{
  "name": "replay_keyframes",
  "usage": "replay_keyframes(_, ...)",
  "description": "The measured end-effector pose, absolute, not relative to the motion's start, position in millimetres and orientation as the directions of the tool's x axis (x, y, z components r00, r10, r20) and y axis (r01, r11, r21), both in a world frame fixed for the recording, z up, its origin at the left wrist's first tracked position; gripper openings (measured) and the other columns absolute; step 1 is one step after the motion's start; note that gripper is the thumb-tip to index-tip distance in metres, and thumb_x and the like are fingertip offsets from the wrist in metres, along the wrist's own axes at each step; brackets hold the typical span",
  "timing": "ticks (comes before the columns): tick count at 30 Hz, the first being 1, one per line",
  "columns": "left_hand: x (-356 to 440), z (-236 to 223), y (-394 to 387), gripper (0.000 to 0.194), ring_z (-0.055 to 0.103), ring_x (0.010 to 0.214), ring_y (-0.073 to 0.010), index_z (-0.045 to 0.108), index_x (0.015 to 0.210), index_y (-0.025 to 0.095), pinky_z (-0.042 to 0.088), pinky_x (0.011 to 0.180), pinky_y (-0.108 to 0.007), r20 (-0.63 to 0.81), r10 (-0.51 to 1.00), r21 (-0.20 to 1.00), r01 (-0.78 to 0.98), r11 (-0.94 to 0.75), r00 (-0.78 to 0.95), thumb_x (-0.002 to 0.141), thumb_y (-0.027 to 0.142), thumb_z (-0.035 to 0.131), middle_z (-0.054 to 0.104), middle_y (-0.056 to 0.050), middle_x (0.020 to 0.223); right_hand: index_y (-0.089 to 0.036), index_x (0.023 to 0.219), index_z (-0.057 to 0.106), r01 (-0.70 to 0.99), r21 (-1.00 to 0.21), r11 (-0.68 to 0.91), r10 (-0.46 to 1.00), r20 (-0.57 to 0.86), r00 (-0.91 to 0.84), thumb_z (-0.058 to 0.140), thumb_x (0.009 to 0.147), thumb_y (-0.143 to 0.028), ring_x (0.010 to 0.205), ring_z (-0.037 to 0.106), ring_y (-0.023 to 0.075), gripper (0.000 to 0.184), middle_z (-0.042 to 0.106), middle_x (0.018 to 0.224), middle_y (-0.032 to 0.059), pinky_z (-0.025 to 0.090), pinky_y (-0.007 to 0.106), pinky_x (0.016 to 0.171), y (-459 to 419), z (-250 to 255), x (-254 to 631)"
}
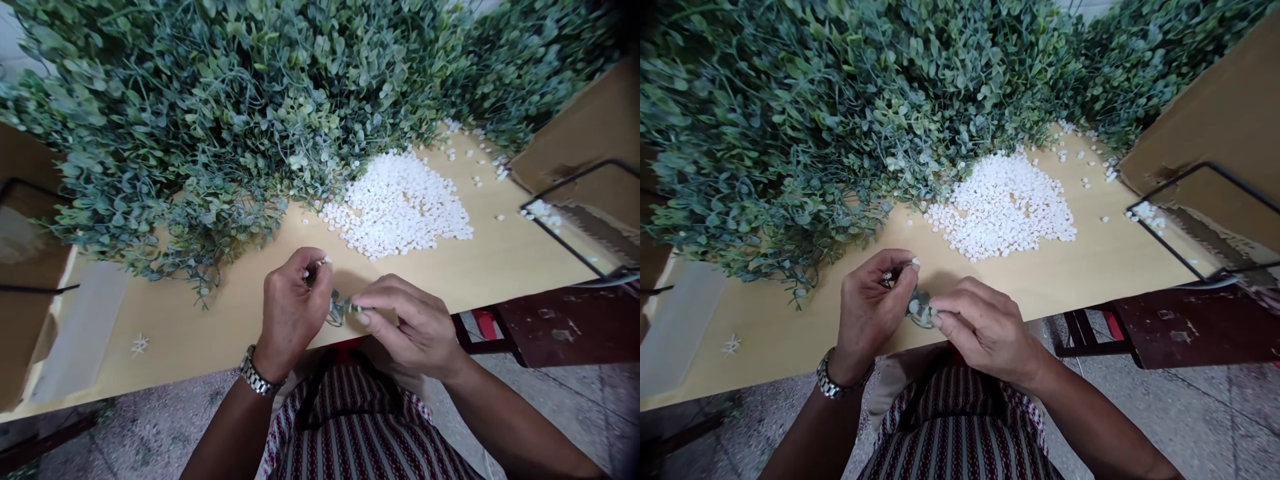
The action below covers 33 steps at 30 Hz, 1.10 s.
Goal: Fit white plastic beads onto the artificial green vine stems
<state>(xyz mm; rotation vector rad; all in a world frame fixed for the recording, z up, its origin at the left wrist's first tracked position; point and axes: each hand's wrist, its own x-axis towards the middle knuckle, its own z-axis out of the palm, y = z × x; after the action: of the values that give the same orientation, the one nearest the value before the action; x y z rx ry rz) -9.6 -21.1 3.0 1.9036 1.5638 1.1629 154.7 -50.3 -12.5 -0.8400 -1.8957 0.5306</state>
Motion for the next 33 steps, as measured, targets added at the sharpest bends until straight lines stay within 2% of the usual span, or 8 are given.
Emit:
replay_keyframes(2,-13,8,-27,0.030,0.059,0.099,-0.0209,0.056,0.110,0.015,0.049,0.085,-0.033,0.442,0.894,0.634,0.682,-0.364,0.067,0.081,0.024,0.057,0.064,-0.009,0.104,-0.016,0.094,0.061,0.324,-0.713,0.621,0.784,0.565,-0.259,0.060,0.079,-0.006,0.070,0.058,0.0118,0.017,0.062,0.077,0.0031,0.047,0.025,0.061,-49,-16,154)
replay_keyframes(5,-14,16,-38,0.045,0.043,0.125,-0.0262,0.047,0.123,0.015,0.029,0.109,-0.047,0.526,0.792,0.455,0.685,-0.569,0.309,0.080,0.024,0.059,0.052,-0.014,0.129,-0.018,0.088,0.061,0.290,-0.794,0.534,0.845,0.493,-0.205,0.059,0.081,-0.009,0.067,0.057,0.0114,0.011,0.061,0.072,0.0013,0.047,0.025,0.060,-47,-19,153)
replay_keyframes(8,-11,11,-43,0.035,0.055,0.112,-0.0201,0.048,0.118,0.014,0.036,0.107,-0.040,0.405,0.743,0.517,0.537,-0.666,0.532,0.083,0.015,0.052,0.062,-0.012,0.115,-0.019,0.086,0.061,0.209,-0.878,0.430,0.903,0.415,-0.115,0.060,0.082,-0.013,0.064,0.056,0.0103,0.008,0.060,0.072,-0.0003,0.047,0.024,0.058,-49,-23,147)
replay_keyframes(14,-7,-11,-36,0.017,0.065,0.089,-0.0178,0.058,0.098,0.015,0.052,0.085,-0.031,0.463,0.819,0.675,0.464,-0.574,0.339,0.083,0.010,0.052,0.069,-0.007,0.090,-0.021,0.096,0.061,0.169,-0.913,0.372,0.928,0.359,-0.103,0.057,0.085,-0.015,0.071,0.063,0.0113,0.014,0.066,0.080,0.0009,0.052,0.023,0.062,-47,-27,153)
replay_keyframes(20,-10,-10,-35,0.011,0.062,0.082,-0.0144,0.060,0.084,0.019,0.050,0.078,-0.027,0.417,0.883,0.780,0.414,-0.469,0.215,0.081,0.009,0.056,0.067,-0.002,0.079,-0.014,0.084,0.063,0.720,-0.508,0.473,0.842,0.502,-0.200,0.052,0.085,-0.013,0.067,0.060,0.0161,0.011,0.064,0.072,0.0054,0.048,0.029,0.060,-14,-21,188)
replay_keyframes(26,-10,-12,-35,0.009,0.060,0.086,-0.0145,0.060,0.081,0.018,0.047,0.074,-0.024,0.331,0.924,0.860,0.342,-0.379,0.191,0.081,0.010,0.057,0.063,-0.002,0.077,-0.013,0.076,0.066,0.880,-0.153,0.450,0.844,0.395,-0.363,0.049,0.087,-0.019,0.070,0.059,0.0200,0.021,0.061,0.070,0.0075,0.044,0.030,0.062,-1,-21,181)
replay_keyframes(30,-10,-11,-35,0.007,0.059,0.082,-0.0146,0.059,0.080,0.018,0.046,0.072,-0.026,0.291,0.938,0.892,0.301,-0.336,0.188,0.080,0.011,0.057,0.062,-0.003,0.078,-0.013,0.076,0.065,0.908,-0.042,0.417,0.837,0.407,-0.366,0.049,0.086,-0.017,0.065,0.056,0.0200,0.020,0.060,0.068,0.0070,0.040,0.031,0.059,-6,-22,176)
replay_keyframes(33,-10,-9,-35,0.006,0.058,0.077,-0.0143,0.060,0.078,0.017,0.047,0.068,-0.026,0.275,0.946,0.912,0.264,-0.314,0.173,0.079,0.011,0.057,0.062,-0.003,0.076,-0.013,0.075,0.063,0.910,-0.114,0.398,0.858,0.398,-0.325,0.047,0.086,-0.017,0.066,0.054,0.0208,0.020,0.058,0.069,0.0086,0.039,0.032,0.059,-10,-21,178)
